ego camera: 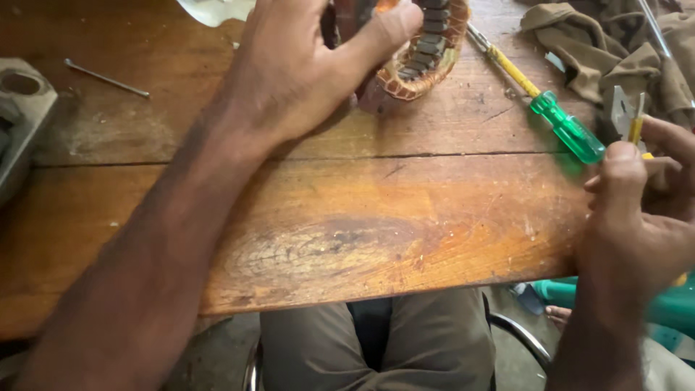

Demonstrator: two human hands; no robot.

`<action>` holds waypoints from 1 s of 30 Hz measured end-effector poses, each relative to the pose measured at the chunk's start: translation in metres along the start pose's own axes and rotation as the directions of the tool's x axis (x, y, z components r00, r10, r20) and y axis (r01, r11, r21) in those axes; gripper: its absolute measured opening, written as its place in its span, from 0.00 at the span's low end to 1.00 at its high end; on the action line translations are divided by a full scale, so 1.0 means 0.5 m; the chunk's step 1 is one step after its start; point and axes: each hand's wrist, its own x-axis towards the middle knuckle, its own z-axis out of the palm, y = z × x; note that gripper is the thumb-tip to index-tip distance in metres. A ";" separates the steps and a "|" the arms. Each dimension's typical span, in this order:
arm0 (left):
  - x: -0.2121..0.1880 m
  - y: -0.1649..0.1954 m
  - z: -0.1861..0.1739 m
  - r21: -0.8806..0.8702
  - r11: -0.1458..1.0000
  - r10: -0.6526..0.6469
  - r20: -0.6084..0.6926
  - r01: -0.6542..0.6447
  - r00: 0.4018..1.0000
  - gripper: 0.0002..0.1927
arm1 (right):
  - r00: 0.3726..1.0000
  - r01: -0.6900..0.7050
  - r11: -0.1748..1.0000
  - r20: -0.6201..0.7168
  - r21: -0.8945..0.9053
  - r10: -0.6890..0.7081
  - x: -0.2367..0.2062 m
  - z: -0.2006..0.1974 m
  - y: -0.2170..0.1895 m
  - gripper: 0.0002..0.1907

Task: The person works on a copper-wound motor stator clamped to a wooden workbench, holding the stator steady with one hand while using pliers and a screwdriver to pry and adjust the windings and slots, rotating the stator to reach different sides.

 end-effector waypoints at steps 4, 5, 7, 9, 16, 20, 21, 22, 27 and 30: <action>0.005 -0.010 -0.002 -0.185 0.968 -0.160 0.063 0.169 0.985 0.22 | 1.000 0.009 0.998 0.018 0.058 -0.010 -0.003 -0.007 0.012 0.10; 0.004 -0.014 -0.004 -0.213 0.946 -0.229 0.099 0.246 0.968 0.22 | 1.000 0.014 0.998 0.019 0.066 -0.015 -0.002 -0.007 0.015 0.10; 0.001 -0.022 -0.012 -0.168 0.965 -0.191 0.090 0.204 0.977 0.22 | 1.000 0.008 0.997 0.014 0.079 -0.009 -0.002 -0.009 0.018 0.11; -0.003 -0.028 -0.020 -0.193 0.973 -0.106 0.097 0.123 0.990 0.21 | 1.000 0.006 0.997 0.011 0.079 -0.007 -0.002 -0.010 0.016 0.11; 0.008 0.002 -0.045 -0.262 0.861 -0.385 0.226 0.437 0.895 0.20 | 1.000 0.000 1.000 0.009 0.022 0.000 0.004 -0.009 -0.007 0.12; 0.016 0.037 -0.063 -0.301 0.838 -0.391 0.251 0.456 0.885 0.24 | 0.999 -0.051 0.998 0.009 0.033 0.050 0.002 -0.004 -0.016 0.12; 0.018 0.043 -0.064 -0.317 0.817 -0.416 0.254 0.482 0.873 0.24 | 0.998 -0.057 0.998 0.011 0.039 0.056 0.001 -0.004 -0.017 0.12; 0.020 0.048 -0.061 -0.333 0.795 -0.440 0.258 0.506 0.860 0.26 | 0.998 -0.063 0.997 0.013 0.045 0.063 0.000 -0.005 -0.018 0.12; 0.033 0.052 -0.066 -0.265 0.842 -0.376 0.336 0.469 0.864 0.23 | 1.000 -0.023 0.999 0.016 0.045 0.022 0.001 -0.007 -0.023 0.11; 0.027 0.052 -0.066 -0.172 0.849 -0.434 0.315 0.500 0.844 0.21 | 0.999 0.016 1.000 0.029 0.002 -0.016 0.007 -0.010 -0.029 0.11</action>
